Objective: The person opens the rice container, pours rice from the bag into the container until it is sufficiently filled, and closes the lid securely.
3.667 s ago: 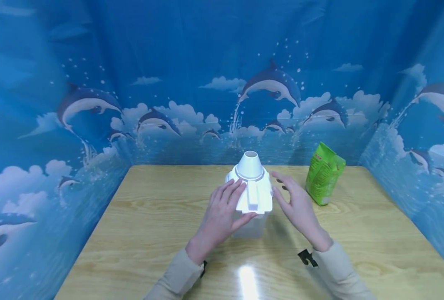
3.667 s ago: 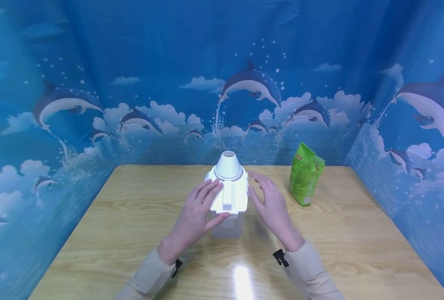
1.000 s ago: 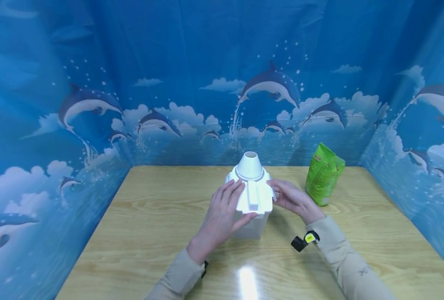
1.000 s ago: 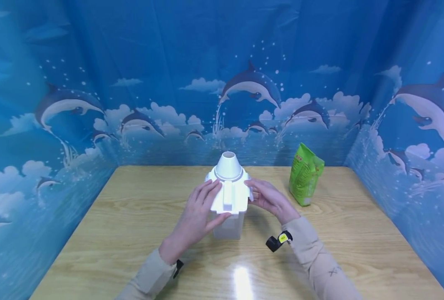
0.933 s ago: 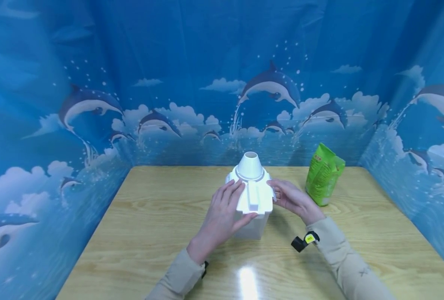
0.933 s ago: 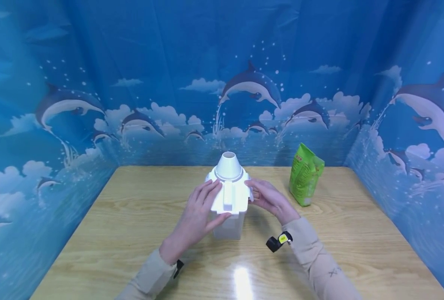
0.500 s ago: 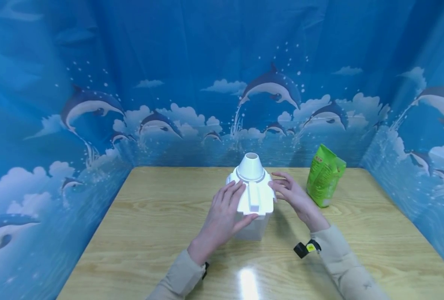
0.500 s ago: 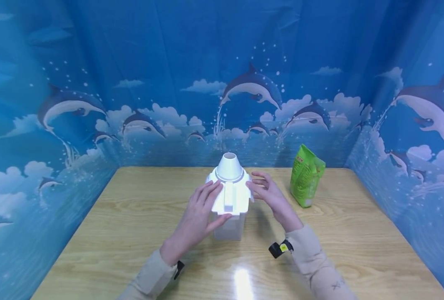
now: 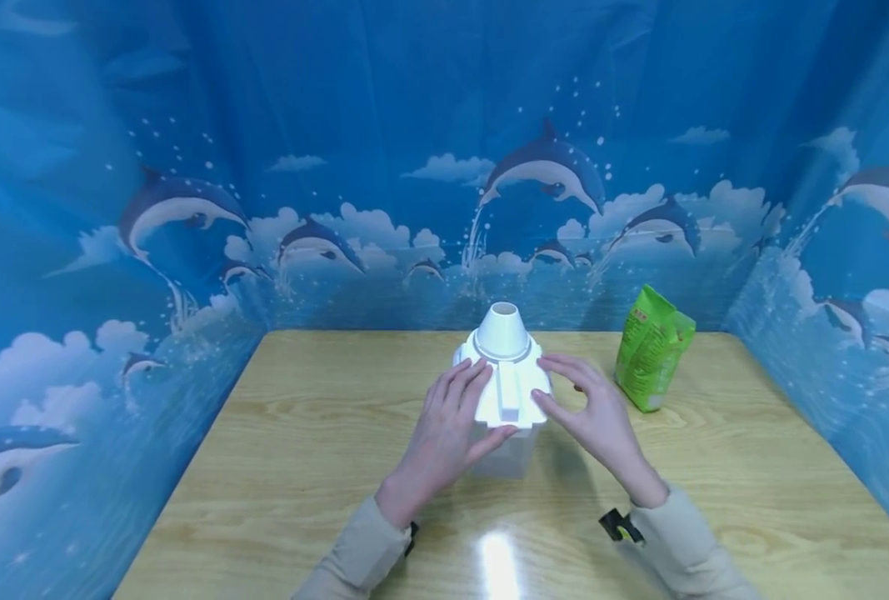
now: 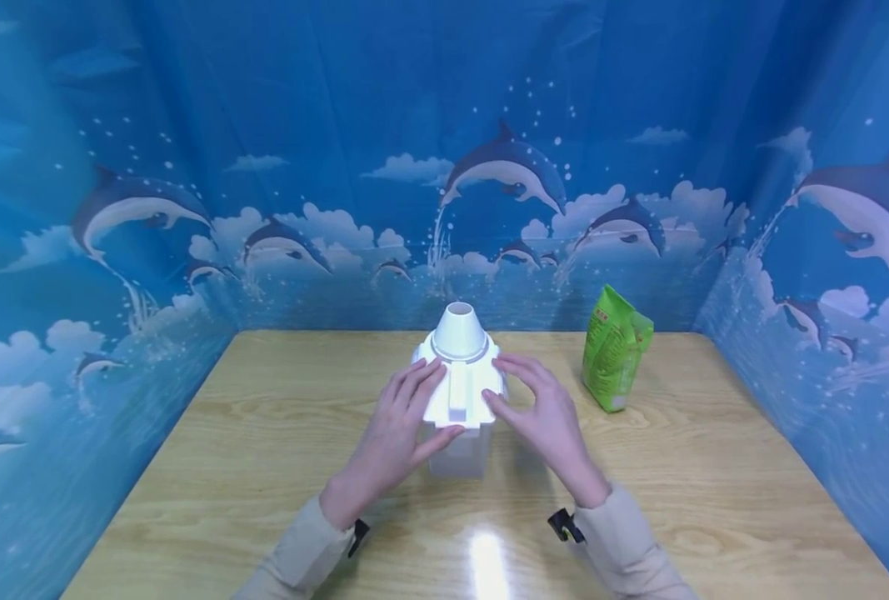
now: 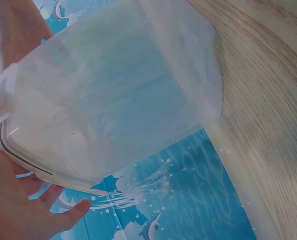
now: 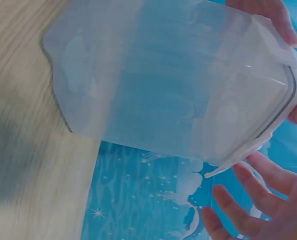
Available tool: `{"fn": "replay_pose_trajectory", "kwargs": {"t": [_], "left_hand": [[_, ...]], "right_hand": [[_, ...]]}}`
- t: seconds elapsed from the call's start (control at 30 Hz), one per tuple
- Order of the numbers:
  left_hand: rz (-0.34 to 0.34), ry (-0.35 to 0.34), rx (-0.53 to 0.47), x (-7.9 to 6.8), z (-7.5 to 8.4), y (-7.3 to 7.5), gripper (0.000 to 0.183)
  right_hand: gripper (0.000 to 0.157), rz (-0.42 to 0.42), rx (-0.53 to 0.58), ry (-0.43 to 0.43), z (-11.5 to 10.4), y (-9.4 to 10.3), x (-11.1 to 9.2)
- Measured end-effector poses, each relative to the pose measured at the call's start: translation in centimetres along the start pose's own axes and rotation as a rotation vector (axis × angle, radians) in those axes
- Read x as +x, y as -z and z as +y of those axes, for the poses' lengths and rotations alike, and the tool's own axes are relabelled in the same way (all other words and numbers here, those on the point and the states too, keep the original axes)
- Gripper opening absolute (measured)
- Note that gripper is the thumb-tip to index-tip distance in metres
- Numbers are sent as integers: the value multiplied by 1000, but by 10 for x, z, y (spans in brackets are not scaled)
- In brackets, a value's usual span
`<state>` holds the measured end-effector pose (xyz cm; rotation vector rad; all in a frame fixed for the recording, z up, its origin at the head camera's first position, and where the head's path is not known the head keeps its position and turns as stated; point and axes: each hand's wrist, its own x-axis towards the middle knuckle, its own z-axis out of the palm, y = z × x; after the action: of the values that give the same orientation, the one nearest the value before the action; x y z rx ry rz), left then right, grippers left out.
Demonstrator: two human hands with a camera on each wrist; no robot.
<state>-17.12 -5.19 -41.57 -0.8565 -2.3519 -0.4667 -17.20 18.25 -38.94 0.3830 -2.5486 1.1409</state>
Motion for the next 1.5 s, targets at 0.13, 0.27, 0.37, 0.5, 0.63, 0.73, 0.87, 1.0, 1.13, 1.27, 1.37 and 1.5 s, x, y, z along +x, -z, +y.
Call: {"fn": "replay_pose_trajectory", "kwargs": {"t": [0.13, 0.27, 0.37, 0.5, 0.63, 0.73, 0.87, 1.0, 1.13, 1.27, 1.37, 1.5], "left_hand": [[-3, 5, 5, 1, 0, 2, 81], [-10, 8, 11, 0, 1, 3, 80], [-8, 6, 17, 0, 1, 5, 79], [-4, 4, 45, 1, 0, 7, 79], [2, -7, 77, 1, 1, 9, 75], [2, -16, 89, 1, 4, 11, 70], [28, -39, 107, 1, 13, 12, 63], [67, -51, 121, 0, 19, 10, 56], [83, -31, 113, 1, 21, 9, 47], [100, -12, 30, 1, 20, 10, 38], [159, 7, -65, 3, 14, 12, 31], [294, 89, -127, 6, 2, 14, 30]], "right_hand": [[52, -27, -49, -4, -3, 1, 0], [52, -59, -65, 7, -4, 3, 3], [50, -86, -55, 7, -3, 5, 5], [49, -126, -13, -11, 0, 6, 10], [43, -118, 22, -21, 3, 6, 15], [36, -91, 31, -7, 6, 7, 20], [29, -82, 35, -5, 10, 9, 28], [27, -75, 25, -19, 12, 9, 34], [30, -38, 11, -15, 12, 9, 35], [34, 46, 4, -4, 11, 9, 27], [32, 126, -5, 50, 4, 10, 17], [30, 222, -111, 221, -8, 12, 2]]}}
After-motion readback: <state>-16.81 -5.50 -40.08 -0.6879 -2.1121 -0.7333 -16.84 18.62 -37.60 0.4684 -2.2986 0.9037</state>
